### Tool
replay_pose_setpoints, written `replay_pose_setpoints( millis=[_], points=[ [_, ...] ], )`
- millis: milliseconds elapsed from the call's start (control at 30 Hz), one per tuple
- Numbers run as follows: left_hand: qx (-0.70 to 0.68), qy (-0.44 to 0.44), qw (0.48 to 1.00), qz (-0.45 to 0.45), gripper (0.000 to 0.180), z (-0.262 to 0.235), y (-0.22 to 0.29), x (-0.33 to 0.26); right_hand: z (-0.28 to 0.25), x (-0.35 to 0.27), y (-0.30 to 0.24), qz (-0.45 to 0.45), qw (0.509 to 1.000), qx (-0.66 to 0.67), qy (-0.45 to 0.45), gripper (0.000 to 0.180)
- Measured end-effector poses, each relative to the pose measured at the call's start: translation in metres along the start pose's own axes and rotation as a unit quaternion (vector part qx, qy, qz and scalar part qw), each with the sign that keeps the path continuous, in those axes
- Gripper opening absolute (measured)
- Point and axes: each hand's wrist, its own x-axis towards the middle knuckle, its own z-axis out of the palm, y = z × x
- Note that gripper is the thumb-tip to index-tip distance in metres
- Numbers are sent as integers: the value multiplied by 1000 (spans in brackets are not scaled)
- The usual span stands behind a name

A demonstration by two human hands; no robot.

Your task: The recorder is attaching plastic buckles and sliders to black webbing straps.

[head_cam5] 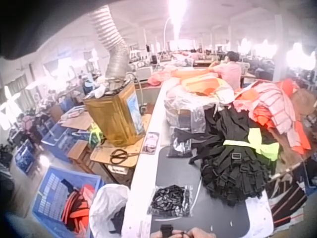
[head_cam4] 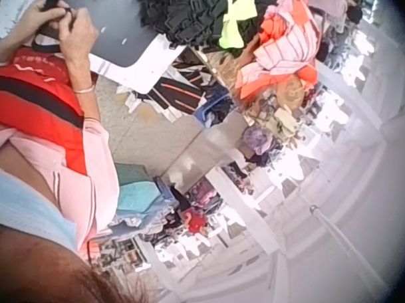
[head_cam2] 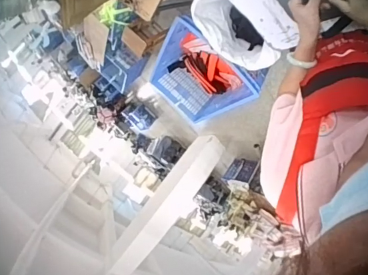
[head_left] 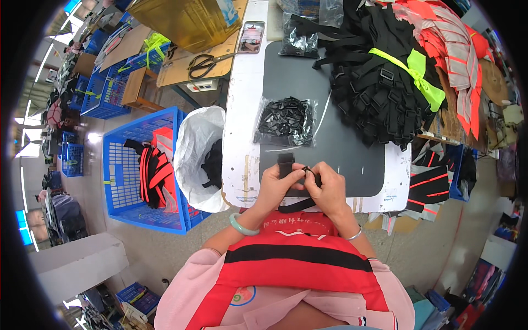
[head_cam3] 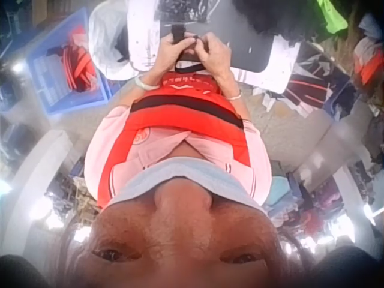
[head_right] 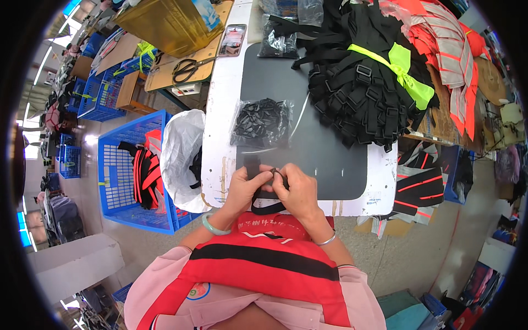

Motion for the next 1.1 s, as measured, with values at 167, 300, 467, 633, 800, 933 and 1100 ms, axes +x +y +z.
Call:
replay_pose_setpoints(
  millis=[167, 300, 467, 633, 800, 933, 1100],
  points=[
    [-39, -34, 997, -63, 22, -8, 5, -6, -5, -3, -4, 10, 1000, 23, 2, 15],
    [-2, -59, 994, -92, 23, -12, 11, -8, -13, -5, -6, 0, 996, 36, -77, 14],
    [-20, -38, 995, -95, 27, -8, 7, -14, -12, -10, -1, -46, 994, 0, -100, 15],
    [-15, -41, 993, -106, 29, 0, 4, -14, -12, -15, 7, -55, 996, -29, -56, 14],
    [42, -80, 990, -107, 30, 0, 2, -14, -11, -17, 14, -65, 994, -64, -60, 18],
    [-5, -113, 976, -186, 29, 1, 2, -14, -5, -17, 21, -57, 995, -71, -40, 20],
    [-35, -95, 973, -207, 26, -1, -2, -14, -8, -18, 26, -89, 990, -94, -52, 20]
  ],
)
